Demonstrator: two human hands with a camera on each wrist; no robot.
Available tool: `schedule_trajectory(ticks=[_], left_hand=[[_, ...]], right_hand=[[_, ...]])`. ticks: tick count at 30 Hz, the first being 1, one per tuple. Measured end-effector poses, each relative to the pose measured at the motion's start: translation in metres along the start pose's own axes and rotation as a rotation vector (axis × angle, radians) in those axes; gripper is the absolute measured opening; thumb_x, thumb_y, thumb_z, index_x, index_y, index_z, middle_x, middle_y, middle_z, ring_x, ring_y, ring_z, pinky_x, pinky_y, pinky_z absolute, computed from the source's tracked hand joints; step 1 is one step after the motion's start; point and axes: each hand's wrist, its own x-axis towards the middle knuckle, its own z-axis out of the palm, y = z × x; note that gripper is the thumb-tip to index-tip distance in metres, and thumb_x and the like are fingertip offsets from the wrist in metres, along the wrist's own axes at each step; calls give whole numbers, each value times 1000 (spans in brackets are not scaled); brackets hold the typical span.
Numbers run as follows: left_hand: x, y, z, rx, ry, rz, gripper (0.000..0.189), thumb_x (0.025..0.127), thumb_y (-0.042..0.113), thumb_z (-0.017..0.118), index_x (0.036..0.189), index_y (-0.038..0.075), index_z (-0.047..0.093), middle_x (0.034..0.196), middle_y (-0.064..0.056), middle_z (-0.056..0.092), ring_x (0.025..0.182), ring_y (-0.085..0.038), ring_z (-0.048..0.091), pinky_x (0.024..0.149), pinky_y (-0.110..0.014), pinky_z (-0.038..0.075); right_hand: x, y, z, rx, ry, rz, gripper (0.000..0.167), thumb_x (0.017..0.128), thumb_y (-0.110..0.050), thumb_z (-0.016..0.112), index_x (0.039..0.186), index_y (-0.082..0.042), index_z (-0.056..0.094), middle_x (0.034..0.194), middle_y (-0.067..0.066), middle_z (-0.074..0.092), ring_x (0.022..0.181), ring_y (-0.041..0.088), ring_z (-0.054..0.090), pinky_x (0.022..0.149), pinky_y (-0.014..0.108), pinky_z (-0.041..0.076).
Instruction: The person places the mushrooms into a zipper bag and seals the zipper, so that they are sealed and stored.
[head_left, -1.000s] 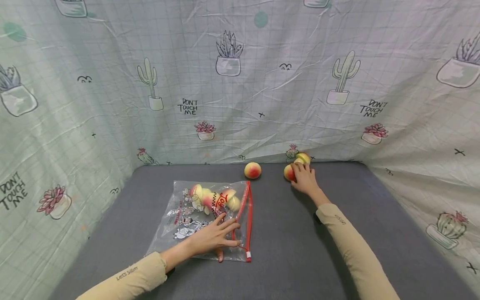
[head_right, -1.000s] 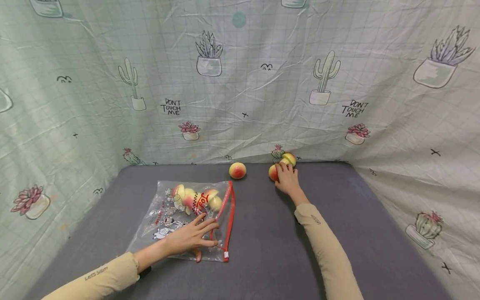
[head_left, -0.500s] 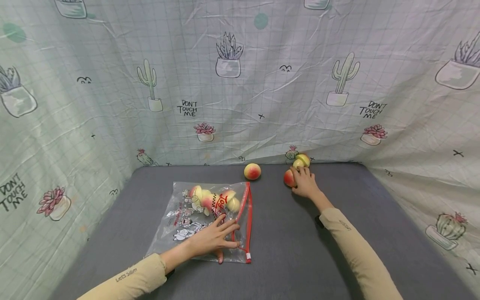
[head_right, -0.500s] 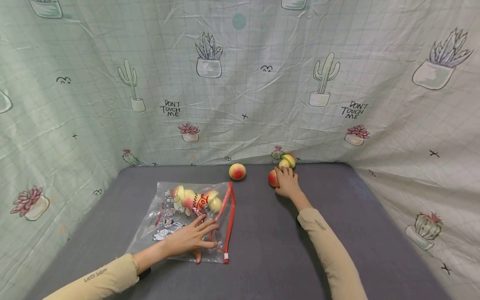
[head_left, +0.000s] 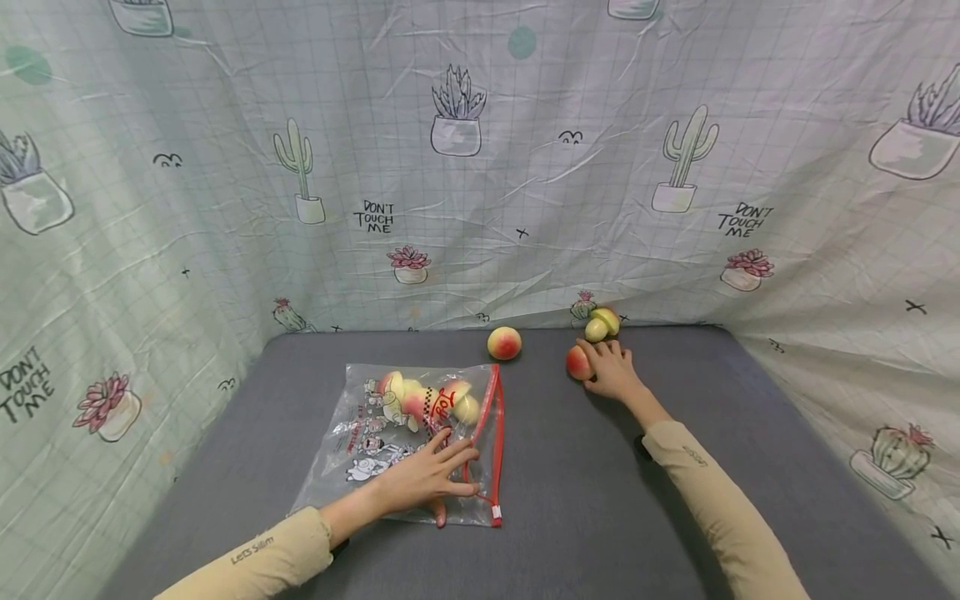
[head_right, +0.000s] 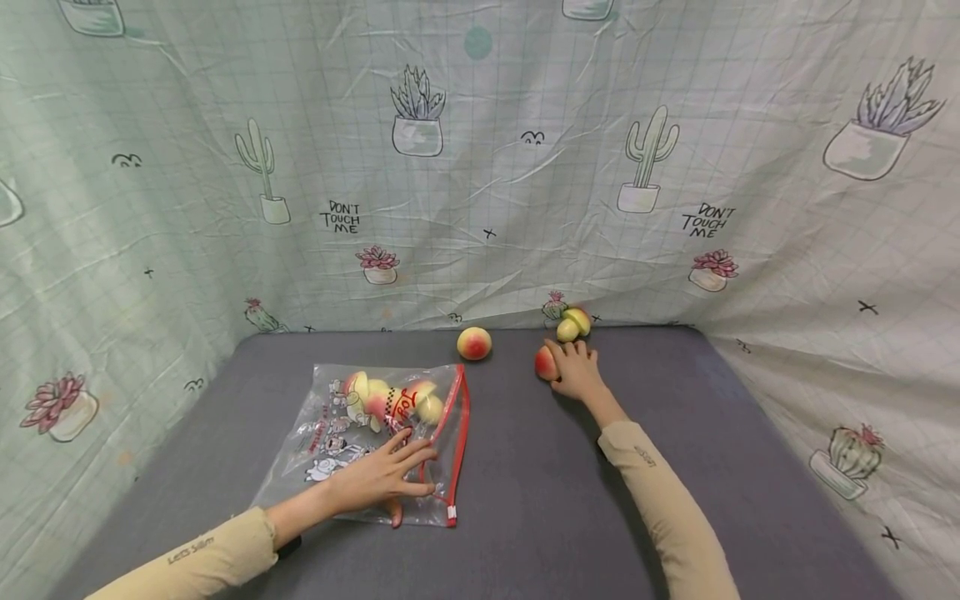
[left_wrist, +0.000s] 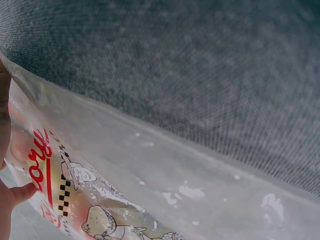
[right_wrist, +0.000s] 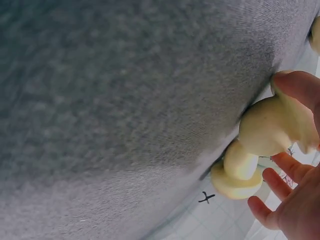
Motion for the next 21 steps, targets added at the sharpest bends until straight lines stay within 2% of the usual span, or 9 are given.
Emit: schedule_trajectory(ticks=[10,21], left_hand=[[0,0,-1,-10,8,-1,58,63,67,39,114,40,47,124,-5,49,121,-23,45,95,-50,37],[0,0,-1,-15,-4,-4,58,64,67,40,115,40,47,125,-5,49,121,-23,45,95,-50,36]], right_hand=[[-8,1,-1,-39,16,-12,77,72,-12,69,138,-15,29,103,25,46,94,41,40,66,47,32],[-10,2,2,-64,42,-21,77,73,-16,70,138,-16,29,100,24,48,90,40,42,63,47,32]])
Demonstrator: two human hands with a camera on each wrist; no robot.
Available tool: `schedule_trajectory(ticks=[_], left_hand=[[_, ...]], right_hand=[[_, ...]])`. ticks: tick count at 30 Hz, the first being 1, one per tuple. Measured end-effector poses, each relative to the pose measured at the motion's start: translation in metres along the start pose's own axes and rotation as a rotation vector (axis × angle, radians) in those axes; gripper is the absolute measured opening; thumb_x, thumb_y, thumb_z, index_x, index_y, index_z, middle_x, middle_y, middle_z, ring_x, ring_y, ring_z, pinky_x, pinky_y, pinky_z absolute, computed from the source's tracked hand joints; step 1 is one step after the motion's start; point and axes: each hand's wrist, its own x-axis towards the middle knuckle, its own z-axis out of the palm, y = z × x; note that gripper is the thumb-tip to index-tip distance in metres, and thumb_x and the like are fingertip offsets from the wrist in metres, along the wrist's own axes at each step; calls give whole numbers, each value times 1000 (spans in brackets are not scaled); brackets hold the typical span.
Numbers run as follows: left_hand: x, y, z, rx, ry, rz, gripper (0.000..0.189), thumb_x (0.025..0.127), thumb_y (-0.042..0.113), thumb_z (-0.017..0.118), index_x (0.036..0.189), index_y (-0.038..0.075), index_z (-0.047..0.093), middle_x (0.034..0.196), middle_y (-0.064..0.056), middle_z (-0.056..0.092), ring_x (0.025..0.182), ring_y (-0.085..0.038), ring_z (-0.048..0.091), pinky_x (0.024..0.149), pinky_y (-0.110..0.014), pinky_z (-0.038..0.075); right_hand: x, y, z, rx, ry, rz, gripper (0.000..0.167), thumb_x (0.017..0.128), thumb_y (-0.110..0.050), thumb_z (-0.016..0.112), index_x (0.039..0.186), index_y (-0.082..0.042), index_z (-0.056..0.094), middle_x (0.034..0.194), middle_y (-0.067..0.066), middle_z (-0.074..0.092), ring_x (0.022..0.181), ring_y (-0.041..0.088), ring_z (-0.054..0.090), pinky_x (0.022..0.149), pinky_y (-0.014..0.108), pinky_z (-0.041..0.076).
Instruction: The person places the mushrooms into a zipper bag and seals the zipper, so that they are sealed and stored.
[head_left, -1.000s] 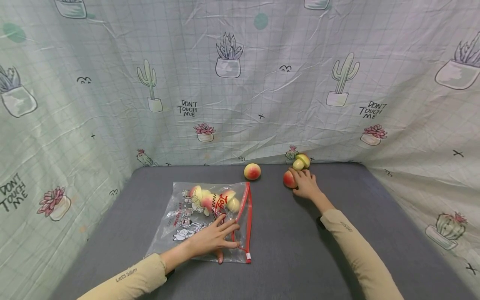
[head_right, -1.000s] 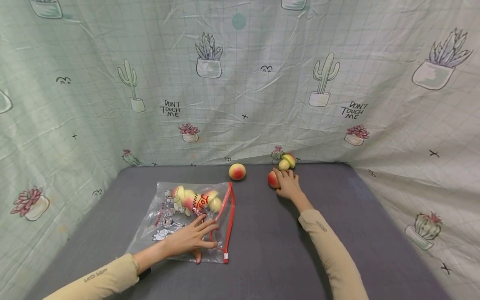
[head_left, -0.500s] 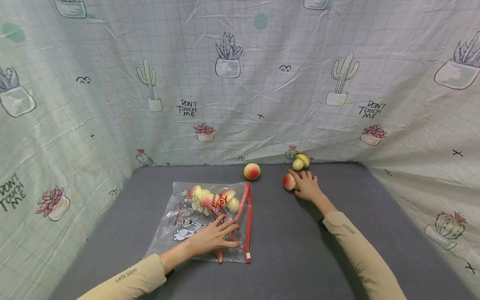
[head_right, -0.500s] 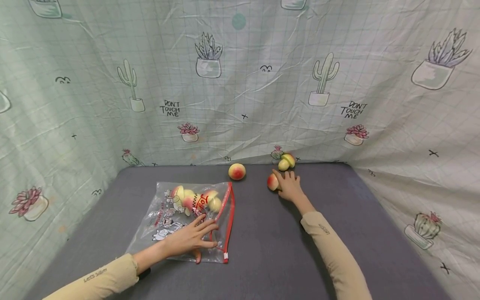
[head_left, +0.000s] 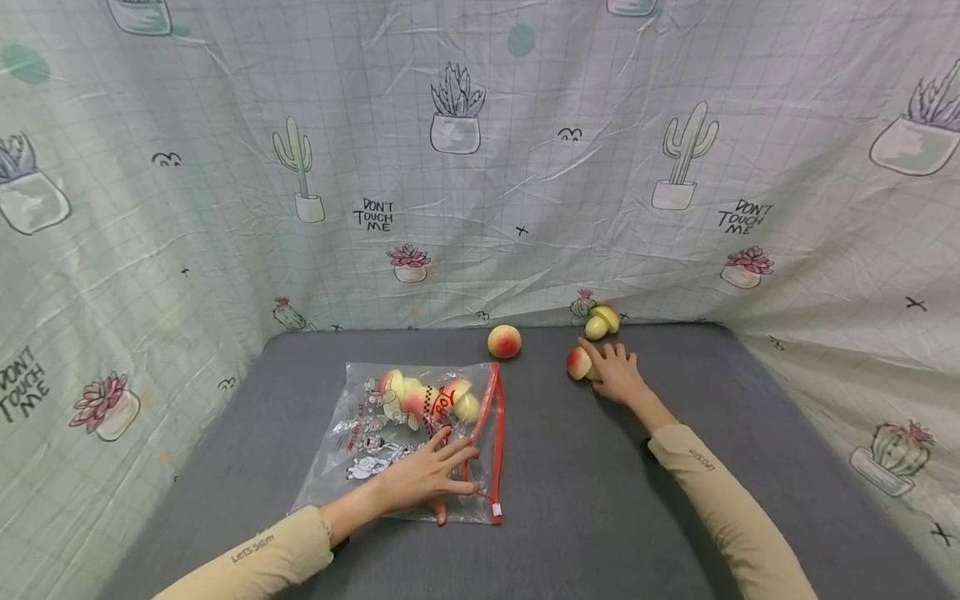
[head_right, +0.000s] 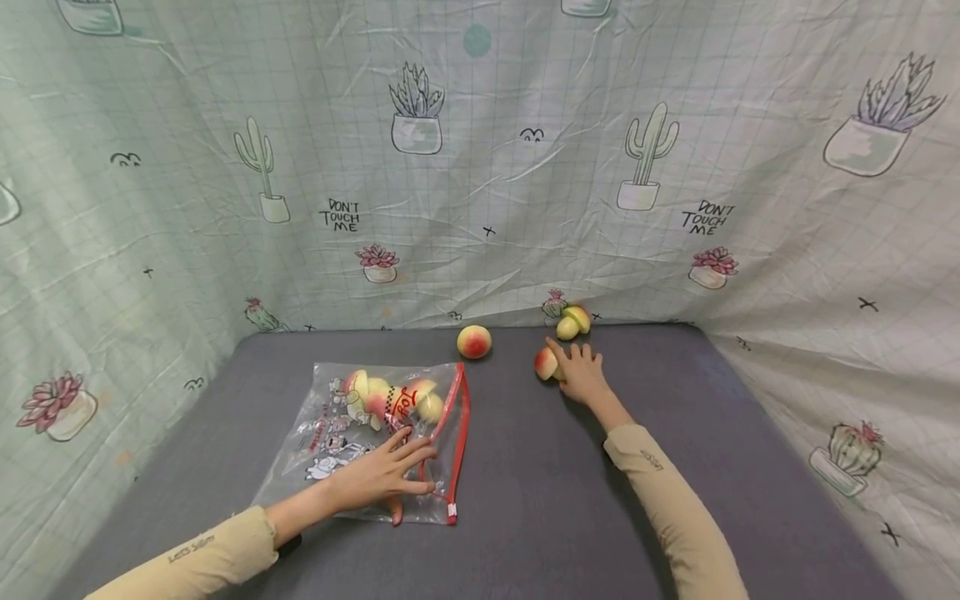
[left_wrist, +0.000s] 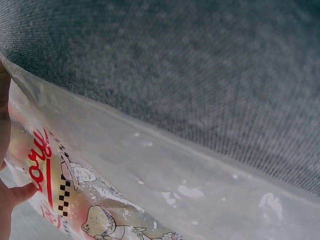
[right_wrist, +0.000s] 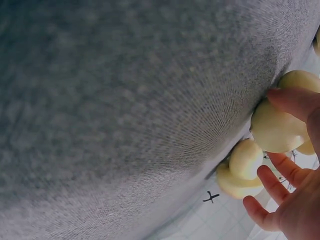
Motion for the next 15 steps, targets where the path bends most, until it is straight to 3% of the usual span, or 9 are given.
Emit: schedule_trajectory(ticks=[15], left_hand=[[0,-1,0,14,6,5,57,64,67,39,114,40,46,125,-5,49,120,-23,45,95,-50,36]], right_hand=[[-1,-1,0,-22,32,-17,69,71,-22,73,130,-18,38,101,18,54,91,38,45,66,46,34]])
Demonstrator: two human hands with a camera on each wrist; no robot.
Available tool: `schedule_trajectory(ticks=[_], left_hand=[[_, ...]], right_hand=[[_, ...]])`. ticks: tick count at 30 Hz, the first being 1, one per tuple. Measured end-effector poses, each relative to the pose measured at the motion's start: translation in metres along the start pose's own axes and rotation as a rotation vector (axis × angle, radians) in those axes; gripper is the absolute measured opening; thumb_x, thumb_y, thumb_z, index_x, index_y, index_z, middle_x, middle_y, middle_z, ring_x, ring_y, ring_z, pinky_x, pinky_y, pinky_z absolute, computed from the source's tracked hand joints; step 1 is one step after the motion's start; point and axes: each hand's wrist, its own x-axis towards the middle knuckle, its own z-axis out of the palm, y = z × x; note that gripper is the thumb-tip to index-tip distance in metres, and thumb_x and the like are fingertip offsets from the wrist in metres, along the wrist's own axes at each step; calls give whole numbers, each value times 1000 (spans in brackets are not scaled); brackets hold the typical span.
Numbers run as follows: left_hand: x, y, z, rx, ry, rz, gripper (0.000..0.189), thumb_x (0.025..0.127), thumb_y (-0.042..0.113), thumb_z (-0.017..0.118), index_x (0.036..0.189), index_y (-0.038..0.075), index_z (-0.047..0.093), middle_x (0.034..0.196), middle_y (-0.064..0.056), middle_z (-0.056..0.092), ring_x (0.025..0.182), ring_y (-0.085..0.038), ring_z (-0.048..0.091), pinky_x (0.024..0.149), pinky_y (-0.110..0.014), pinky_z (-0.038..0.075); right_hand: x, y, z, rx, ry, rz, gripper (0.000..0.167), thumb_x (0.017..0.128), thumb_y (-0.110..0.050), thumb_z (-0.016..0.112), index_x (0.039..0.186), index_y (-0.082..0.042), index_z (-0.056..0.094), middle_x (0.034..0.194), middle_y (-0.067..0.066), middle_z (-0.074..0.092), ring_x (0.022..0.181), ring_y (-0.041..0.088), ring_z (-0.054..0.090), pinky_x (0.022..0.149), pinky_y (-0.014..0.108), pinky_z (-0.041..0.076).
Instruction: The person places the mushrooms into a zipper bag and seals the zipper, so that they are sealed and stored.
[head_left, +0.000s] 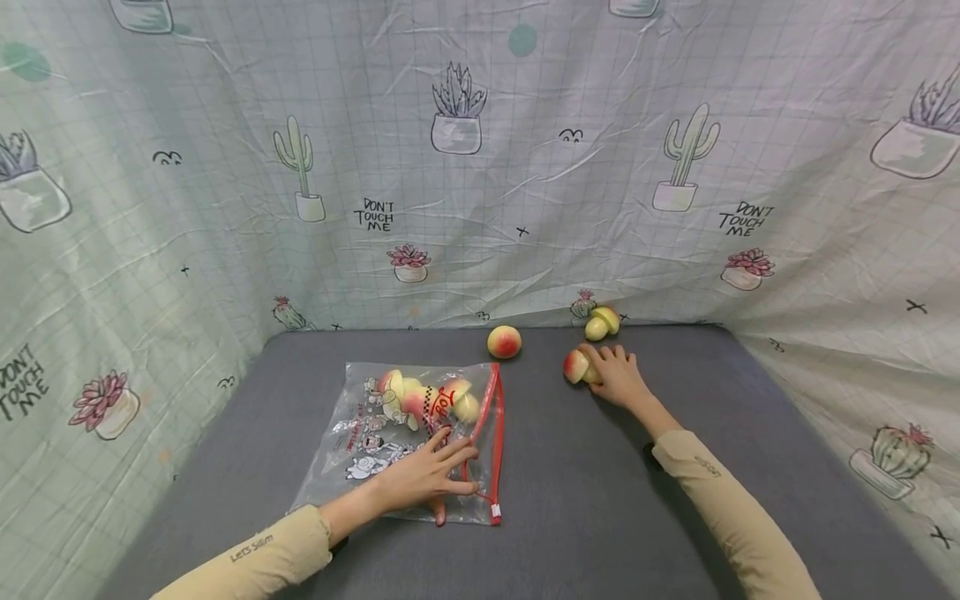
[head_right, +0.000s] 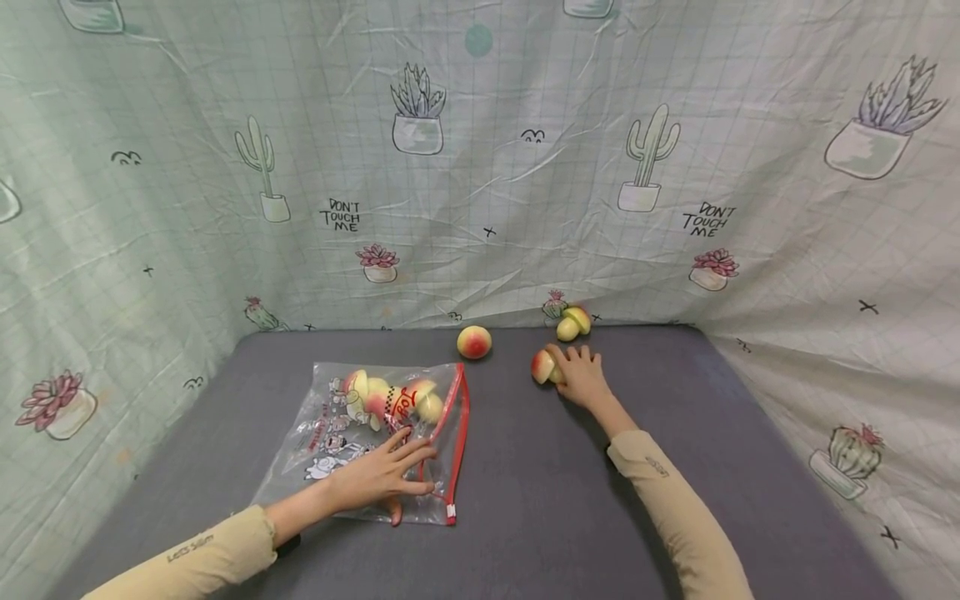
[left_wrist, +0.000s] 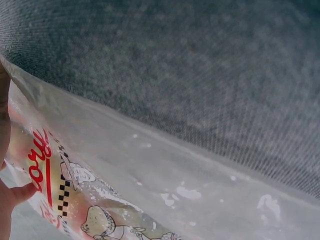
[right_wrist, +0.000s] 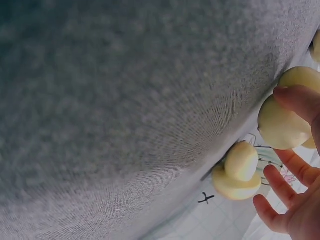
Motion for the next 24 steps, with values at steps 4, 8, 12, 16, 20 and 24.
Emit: schedule_trajectory(ticks=[4,8,12,16,20,24], left_hand=[[0,0,0,-1,3,1,56,65,66,40,114,40,46,125,-5,49,120,-23,45,95,-50,37],[1,1,-1,-5,-4,-3,56,65,65,41,114,40,46,125,-5,49,121,-23,45,95,-51,36],[1,1,-1,-3,-8,-2,56,65,65,40,115,39,46,125,-5,49,121,-23,45,96,-50,36],[1,1,-2,13,-8,-2,57,64,66,39,114,40,46,125,-5,49,121,-23,45,95,-50,36],[0,1,-1,18,-13,-2,58,63,67,38,114,40,46,126,-5,48,121,-23,44,96,-50,36],[0,1,0,15,-14,-1,58,63,67,38,114,40,46,126,-5,48,121,-23,45,96,-50,35]], right_hand=[[-2,-3,-1,6,9,-12,68,70,-19,73,128,-18,39,100,18,54,92,37,46,66,45,35],[-4,-6,-4,19,10,-28,67,68,-15,74,127,-18,41,97,19,53,88,36,46,64,44,37],[-6,-9,-7,60,-12,-42,68,67,-9,73,126,-17,41,95,18,49,81,32,46,60,41,37],[-6,-13,-9,99,-19,-64,68,67,-4,72,126,-15,41,95,17,47,79,29,46,58,38,36],[-7,-14,-9,81,-6,-89,67,66,-4,72,126,-14,42,94,15,47,79,29,46,56,37,35],[-9,-16,-8,64,5,-102,68,65,-6,74,126,-14,42,94,14,47,81,30,47,56,36,34]])
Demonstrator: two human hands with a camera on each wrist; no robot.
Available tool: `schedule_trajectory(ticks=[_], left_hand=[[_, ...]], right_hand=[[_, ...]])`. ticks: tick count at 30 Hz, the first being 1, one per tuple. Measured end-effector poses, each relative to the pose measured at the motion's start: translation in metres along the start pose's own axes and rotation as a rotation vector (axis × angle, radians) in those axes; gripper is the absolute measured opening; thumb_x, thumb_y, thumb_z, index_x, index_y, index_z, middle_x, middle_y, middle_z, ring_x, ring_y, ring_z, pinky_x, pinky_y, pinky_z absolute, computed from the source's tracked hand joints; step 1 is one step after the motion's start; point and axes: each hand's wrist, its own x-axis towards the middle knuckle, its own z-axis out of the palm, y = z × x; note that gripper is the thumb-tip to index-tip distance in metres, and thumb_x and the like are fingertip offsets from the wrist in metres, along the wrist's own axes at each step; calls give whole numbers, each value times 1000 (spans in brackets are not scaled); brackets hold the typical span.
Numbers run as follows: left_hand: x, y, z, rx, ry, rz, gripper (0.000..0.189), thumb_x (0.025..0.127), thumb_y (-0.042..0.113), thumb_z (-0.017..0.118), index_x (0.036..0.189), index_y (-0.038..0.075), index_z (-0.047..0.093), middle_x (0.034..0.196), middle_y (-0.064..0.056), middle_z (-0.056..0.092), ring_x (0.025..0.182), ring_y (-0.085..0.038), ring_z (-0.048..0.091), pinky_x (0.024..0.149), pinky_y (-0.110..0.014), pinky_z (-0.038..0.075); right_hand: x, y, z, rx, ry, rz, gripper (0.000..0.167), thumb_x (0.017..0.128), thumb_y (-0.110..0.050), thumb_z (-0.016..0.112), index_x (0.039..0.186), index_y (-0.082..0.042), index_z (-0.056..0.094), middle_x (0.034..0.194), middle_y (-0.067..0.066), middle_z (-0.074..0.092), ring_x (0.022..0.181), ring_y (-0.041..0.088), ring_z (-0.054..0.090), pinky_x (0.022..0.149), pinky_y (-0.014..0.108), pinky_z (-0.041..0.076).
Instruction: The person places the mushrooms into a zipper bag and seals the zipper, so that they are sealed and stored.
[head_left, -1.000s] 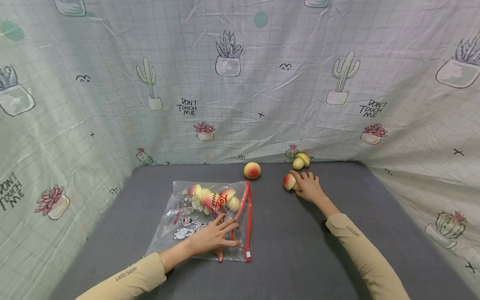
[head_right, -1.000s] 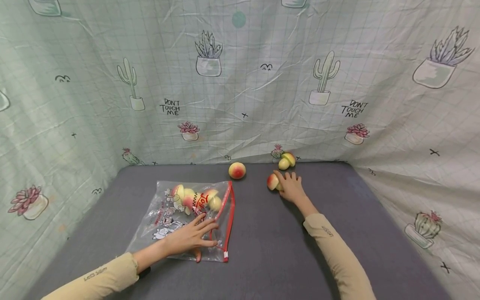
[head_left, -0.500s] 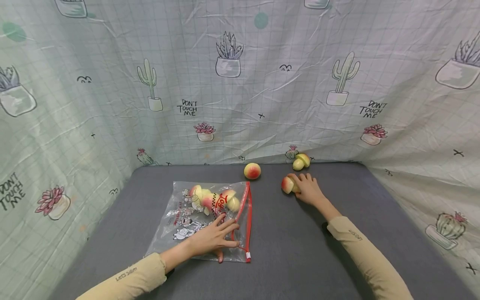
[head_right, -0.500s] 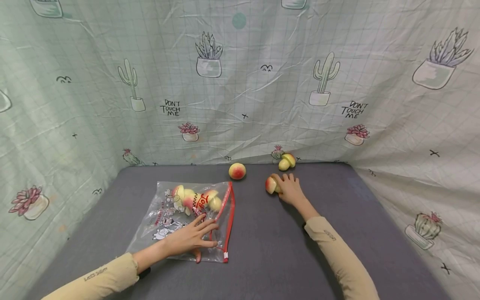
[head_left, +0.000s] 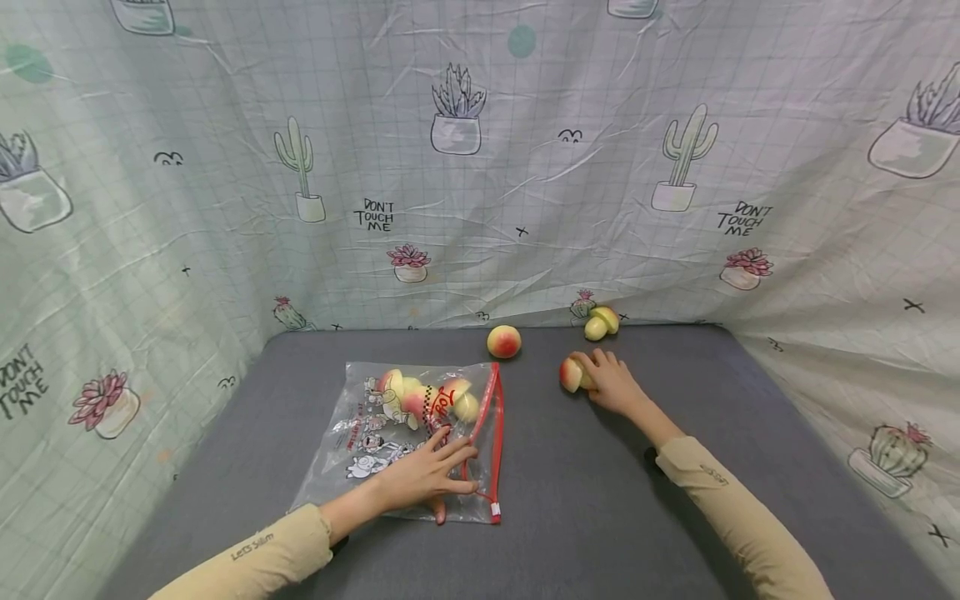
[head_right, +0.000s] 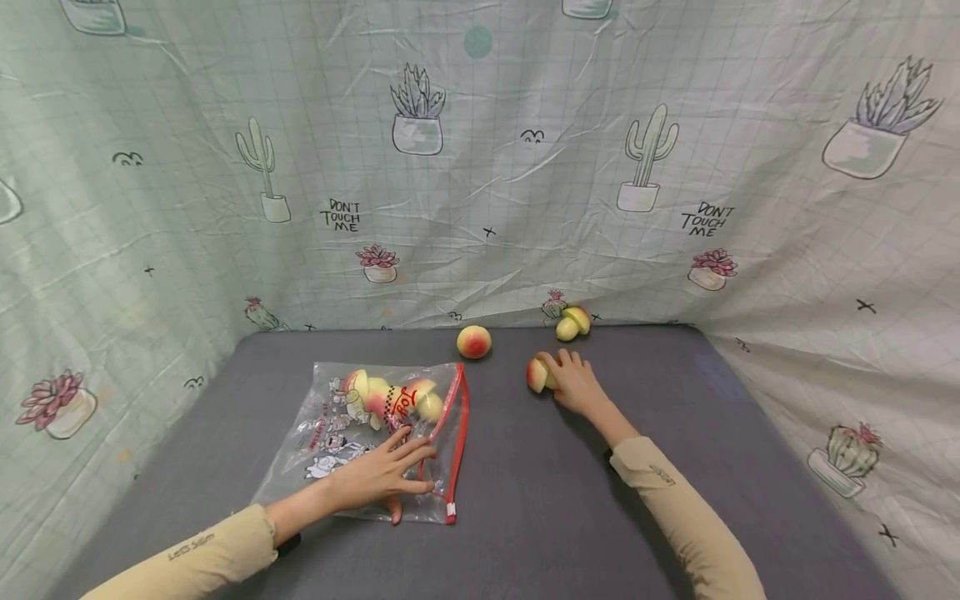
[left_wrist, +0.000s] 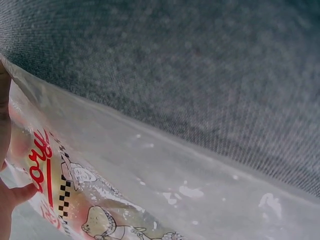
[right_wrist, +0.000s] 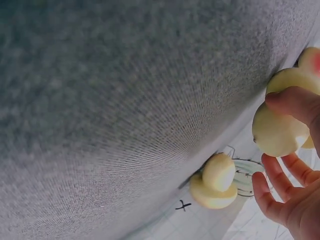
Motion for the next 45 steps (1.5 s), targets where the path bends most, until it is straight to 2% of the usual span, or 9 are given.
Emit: schedule_trajectory(ticks=[7,16,24,29,38,45], left_hand=[[0,0,0,2,2,-1,57,64,66,38,114,40,46,126,-5,48,121,-23,45,96,-50,36],[1,-1,-1,2,4,-3,56,63,66,39,113,39,45,125,-5,47,121,-23,45,96,-50,36],[1,-1,-1,1,3,-1,57,63,65,40,113,40,45,125,-5,47,121,-23,45,96,-50,36],[1,0,-1,-11,5,-1,58,63,65,40,115,40,47,126,-6,48,121,-24,45,95,-50,36],[1,2,0,-29,5,-1,60,63,67,40,116,40,47,126,-6,48,121,-24,44,95,-51,37],[1,1,-1,-16,-9,-7,56,64,62,44,116,40,46,126,-5,47,122,-23,44,96,-50,36]], right_hand=[[-3,-5,-1,-21,21,-32,69,65,-10,76,126,-14,43,93,14,49,80,29,47,56,36,35],[-8,-16,-4,14,70,-68,71,62,-9,78,124,-13,44,93,14,49,78,29,46,58,38,37],[-10,-26,-4,66,47,-77,71,64,-10,77,126,-14,42,113,17,44,92,34,49,65,44,42],[-12,-34,-4,72,54,-114,71,64,-10,77,126,-11,43,125,14,42,90,35,51,66,45,44],[-12,-46,-2,106,67,-155,70,63,-11,77,125,-11,44,121,8,48,85,27,49,65,42,44],[-11,-52,-2,124,63,-182,71,64,-12,77,126,-11,43,122,8,48,87,28,49,67,42,44]])
